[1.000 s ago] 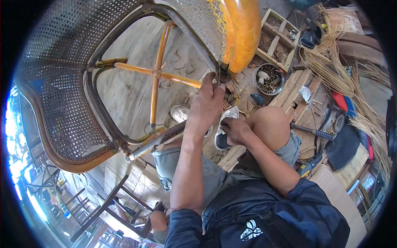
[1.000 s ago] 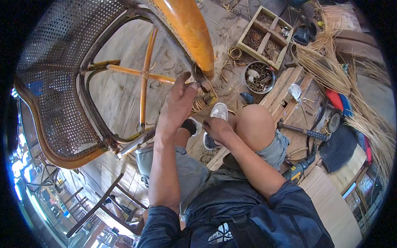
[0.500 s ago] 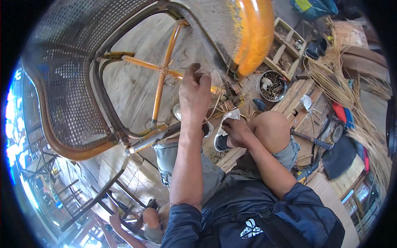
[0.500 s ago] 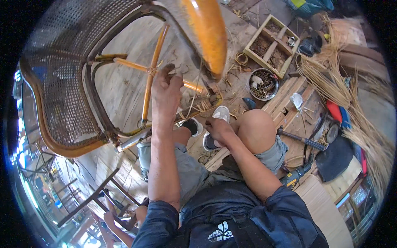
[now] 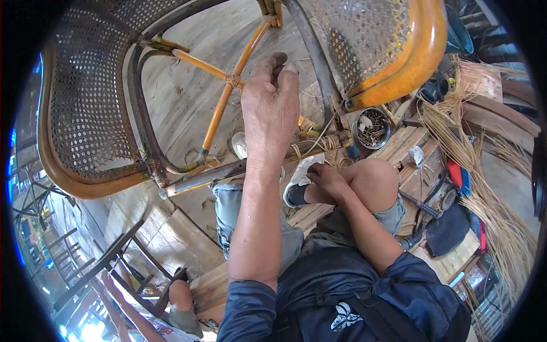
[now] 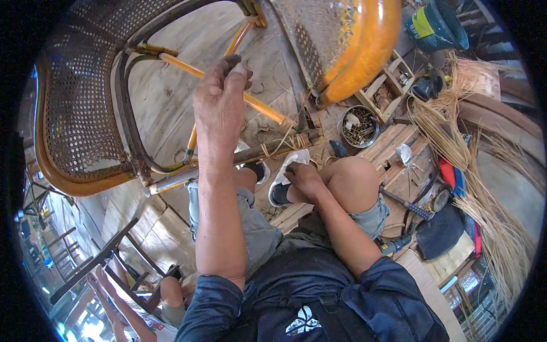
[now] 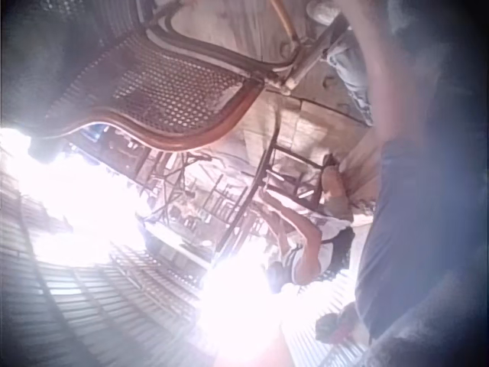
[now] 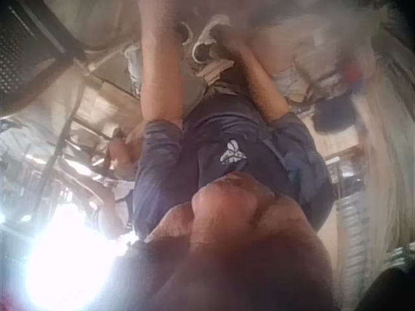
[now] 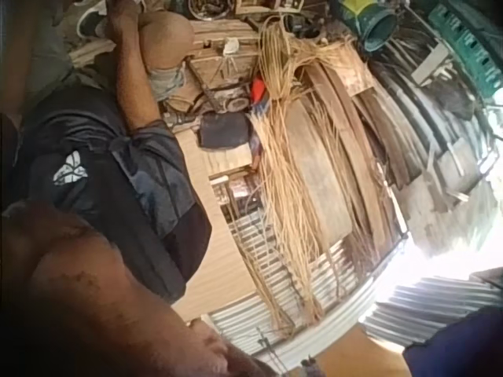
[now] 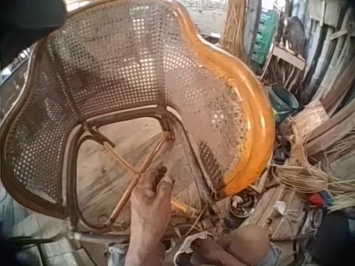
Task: The person is repairing a rattan chair by hand. They wrap thin rattan strips around the chair's frame joints to secure them, then use a power drill to drive screws into the joints for reinforcement.
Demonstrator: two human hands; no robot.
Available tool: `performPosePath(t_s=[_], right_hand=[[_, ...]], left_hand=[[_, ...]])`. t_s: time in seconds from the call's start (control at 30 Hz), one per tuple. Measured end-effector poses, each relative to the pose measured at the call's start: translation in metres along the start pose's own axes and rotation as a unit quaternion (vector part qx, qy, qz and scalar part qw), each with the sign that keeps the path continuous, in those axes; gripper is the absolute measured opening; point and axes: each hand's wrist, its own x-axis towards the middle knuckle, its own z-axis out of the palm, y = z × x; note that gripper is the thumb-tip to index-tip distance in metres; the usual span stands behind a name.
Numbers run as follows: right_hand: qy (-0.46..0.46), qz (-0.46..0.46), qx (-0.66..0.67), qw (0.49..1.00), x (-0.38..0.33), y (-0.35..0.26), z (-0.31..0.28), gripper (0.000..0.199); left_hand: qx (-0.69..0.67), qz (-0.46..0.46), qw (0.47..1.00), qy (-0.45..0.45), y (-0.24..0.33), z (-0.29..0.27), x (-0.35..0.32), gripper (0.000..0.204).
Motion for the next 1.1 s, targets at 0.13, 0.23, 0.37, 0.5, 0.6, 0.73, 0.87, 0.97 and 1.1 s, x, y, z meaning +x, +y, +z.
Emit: performPosePath(t_s=[0.13,0.23,0.37,0.5,0.6,0.73,0.87,0.97,1.1], right_hand=[[0.001,-0.026,-0.017,1.000,0.003,0.004,0.001,0.032],[0.000,-0.014,-0.030,0.999,0.003,0.007,0.001,0.033],[0.002,-0.027,-0.016,0.999,0.005,0.008,0.003,0.034],[-0.009,0.024,-0.044,0.999,0.011,0.009,0.009,0.034],[-0.015,0.027,-0.070,0.997,0.015,0.014,0.014,0.034],[0.001,-0.008,-0.090,0.996,0.022,0.021,0.027,0.033],[-0.036,0.043,-0.089,0.994,0.027,0.024,0.032,0.031],[-0.031,0.001,-0.115,0.993,0.026,0.020,0.028,0.031],[-0.036,-0.025,-0.103,0.994,0.019,0.008,0.020,0.030]], left_hand=[[-0.059,-0.012,0.998,0.010,-0.003,-0.010,0.001,0.036],[-0.094,0.009,0.995,0.027,-0.003,-0.015,0.004,0.035],[-0.154,0.012,0.987,0.048,0.003,-0.026,0.004,0.029],[-0.230,-0.048,0.970,0.057,0.017,-0.044,-0.001,0.032],[-0.268,-0.052,0.958,0.091,0.021,-0.051,0.002,0.034],[-0.301,-0.025,0.949,0.096,0.015,-0.061,0.003,0.031],[-0.342,-0.001,0.937,0.076,0.006,-0.069,0.001,0.029],[-0.380,0.019,0.924,0.048,0.003,-0.073,0.001,0.027],[-0.404,0.037,0.914,0.019,0.003,-0.069,0.001,0.025]])
